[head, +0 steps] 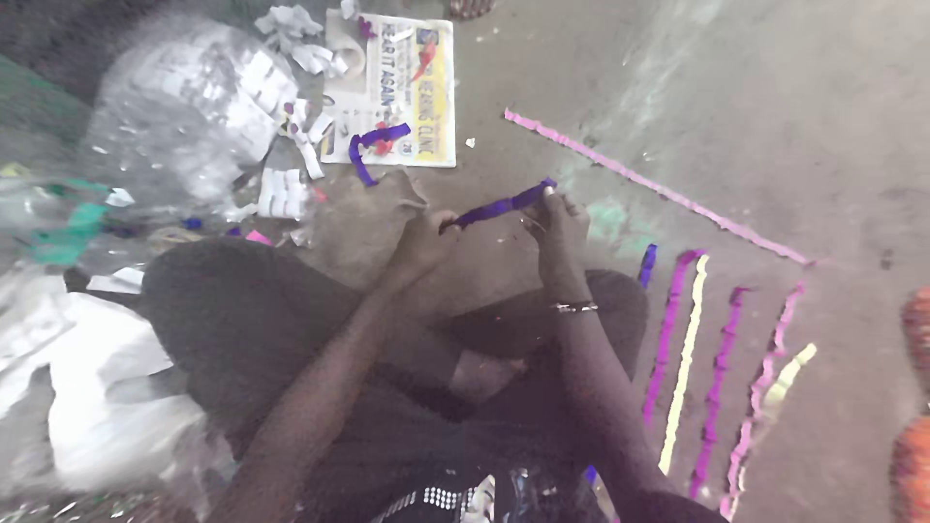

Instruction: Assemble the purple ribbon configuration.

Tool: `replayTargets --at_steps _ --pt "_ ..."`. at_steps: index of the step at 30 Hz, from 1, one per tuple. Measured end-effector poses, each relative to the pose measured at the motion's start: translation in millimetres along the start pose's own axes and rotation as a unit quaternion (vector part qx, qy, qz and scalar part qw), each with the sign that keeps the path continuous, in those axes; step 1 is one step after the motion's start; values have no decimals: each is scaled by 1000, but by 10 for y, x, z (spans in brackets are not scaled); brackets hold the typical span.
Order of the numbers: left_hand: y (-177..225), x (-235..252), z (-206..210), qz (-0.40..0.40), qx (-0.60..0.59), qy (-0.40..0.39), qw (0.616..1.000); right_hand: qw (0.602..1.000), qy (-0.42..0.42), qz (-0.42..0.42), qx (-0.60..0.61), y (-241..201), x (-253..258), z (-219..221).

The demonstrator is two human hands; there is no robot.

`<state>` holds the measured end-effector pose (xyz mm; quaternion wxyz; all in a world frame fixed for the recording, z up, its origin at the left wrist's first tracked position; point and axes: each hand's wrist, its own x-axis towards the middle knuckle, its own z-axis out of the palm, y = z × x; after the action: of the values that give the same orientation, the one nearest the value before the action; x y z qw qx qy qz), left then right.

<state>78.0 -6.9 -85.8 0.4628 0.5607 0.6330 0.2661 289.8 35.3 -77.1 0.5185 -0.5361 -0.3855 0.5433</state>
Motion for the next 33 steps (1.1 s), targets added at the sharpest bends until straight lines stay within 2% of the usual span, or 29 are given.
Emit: replayTargets --at_steps 5,8,9,11,13,16,18,21,24,26,28,31,33 --pt "76 -54 -71 -30 34 40 998 998 55 -16 -17 -20 142 -182" --pt "88 -65 -98 -28 55 71 996 988 52 -29 -144 -3 181 -263" --pt "82 -64 -104 -20 58 74 995 972 46 -45 -226 12 195 -295" --pt "99 -74 -108 18 76 59 995 911 13 -100 -400 -2 154 -304" --pt "117 -78 -92 76 97 26 992 870 -82 -169 -455 -72 35 -200" --pt "32 -51 -23 159 112 -14 981 846 -277 -237 -388 14 -77 8" --pt "14 -55 -38 169 124 -43 977 844 -347 -246 -327 262 -36 96" --pt "61 -85 -117 124 110 -83 983 873 -338 -214 -279 323 -28 91" --pt "95 -91 -215 74 61 -65 993 895 -295 -176 -285 101 -52 31" --pt "116 -81 -315 40 46 -52 997 890 -273 -169 -323 1 -18 -34" --pt "99 -67 -371 24 10 -23 999 894 -277 -175 -304 47 52 -131" --pt "76 -71 -372 30 -73 15 997 895 -286 -161 -302 48 80 -196" --pt "98 -102 -381 43 -108 -3 993 889 -288 -155 -322 50 80 -184"
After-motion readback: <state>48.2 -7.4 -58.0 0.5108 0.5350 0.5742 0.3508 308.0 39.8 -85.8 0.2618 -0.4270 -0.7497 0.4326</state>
